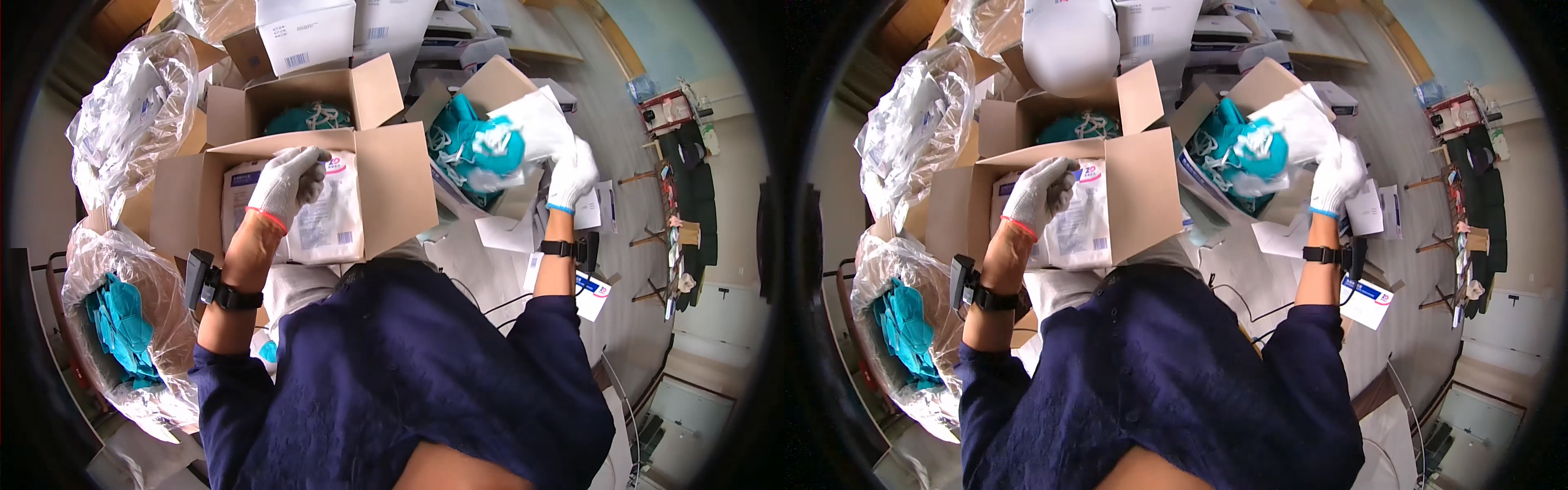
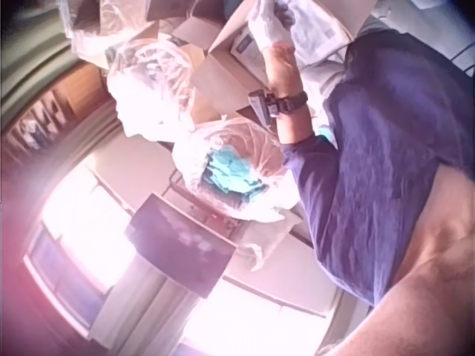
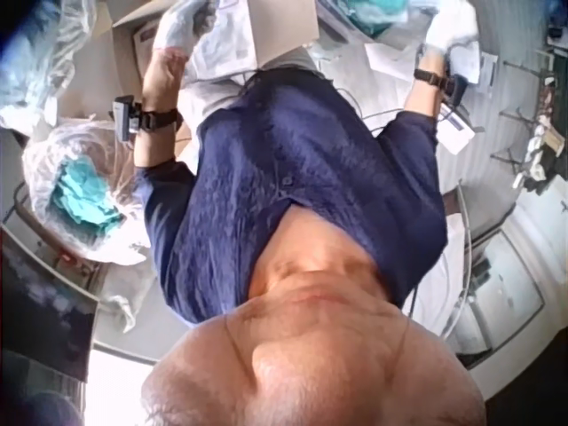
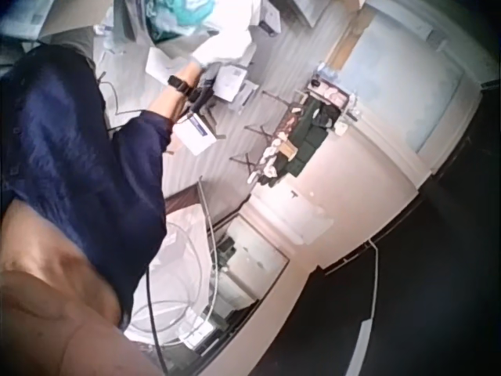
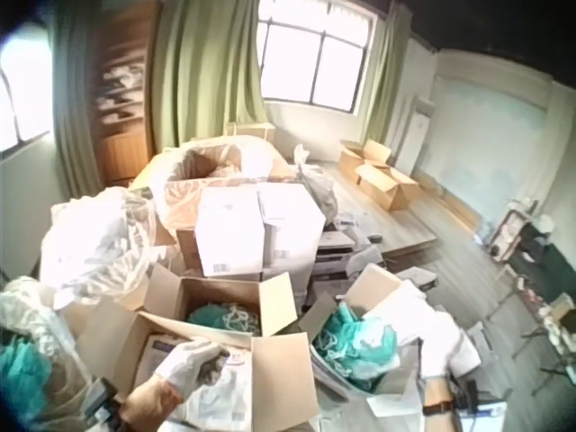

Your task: Sorting and organizing packaged medical masks and supplies from cardboard boxes.

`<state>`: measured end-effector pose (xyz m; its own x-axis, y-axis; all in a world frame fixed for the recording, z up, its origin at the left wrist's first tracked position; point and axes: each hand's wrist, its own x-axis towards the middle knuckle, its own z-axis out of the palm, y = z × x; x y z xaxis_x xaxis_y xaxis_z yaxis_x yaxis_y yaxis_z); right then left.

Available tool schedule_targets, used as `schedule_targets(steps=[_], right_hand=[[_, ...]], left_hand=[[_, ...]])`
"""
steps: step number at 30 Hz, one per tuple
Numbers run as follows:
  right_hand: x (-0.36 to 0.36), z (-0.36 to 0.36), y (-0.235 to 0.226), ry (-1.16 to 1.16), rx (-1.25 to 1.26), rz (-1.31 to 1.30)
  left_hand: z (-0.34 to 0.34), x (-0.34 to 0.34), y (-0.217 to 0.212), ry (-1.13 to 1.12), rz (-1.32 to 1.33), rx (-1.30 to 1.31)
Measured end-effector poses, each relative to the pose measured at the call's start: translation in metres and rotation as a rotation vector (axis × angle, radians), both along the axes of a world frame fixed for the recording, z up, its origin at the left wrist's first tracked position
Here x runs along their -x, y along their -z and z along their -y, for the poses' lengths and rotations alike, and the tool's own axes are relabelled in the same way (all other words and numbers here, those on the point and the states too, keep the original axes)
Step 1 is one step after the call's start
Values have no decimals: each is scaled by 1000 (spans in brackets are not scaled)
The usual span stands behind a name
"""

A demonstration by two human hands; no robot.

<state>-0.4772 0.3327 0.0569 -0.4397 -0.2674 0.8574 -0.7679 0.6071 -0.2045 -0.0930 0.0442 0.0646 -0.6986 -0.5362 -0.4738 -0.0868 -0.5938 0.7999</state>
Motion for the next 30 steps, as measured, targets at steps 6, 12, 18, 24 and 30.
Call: schedule_targets(steps=[6, 12, 18, 24, 30], right_hand=[[-6, -7, -21, -120, 504, 341], [18, -23, 2, -90, 457, 667], [-17, -24, -52, -73, 923, 636], [-21, 6, -44, -864, 1481, 1288], [-177, 128, -51, -883, 738, 1676]], left_hand=[[-1, -11, 0, -48, 4, 3], [-9, -7, -2, -53, 65, 11], [-7, -13, -3, -27, 63, 94], [-35, 16, -38, 340, -46, 547], [-73, 59, -11, 35, -41, 764]])
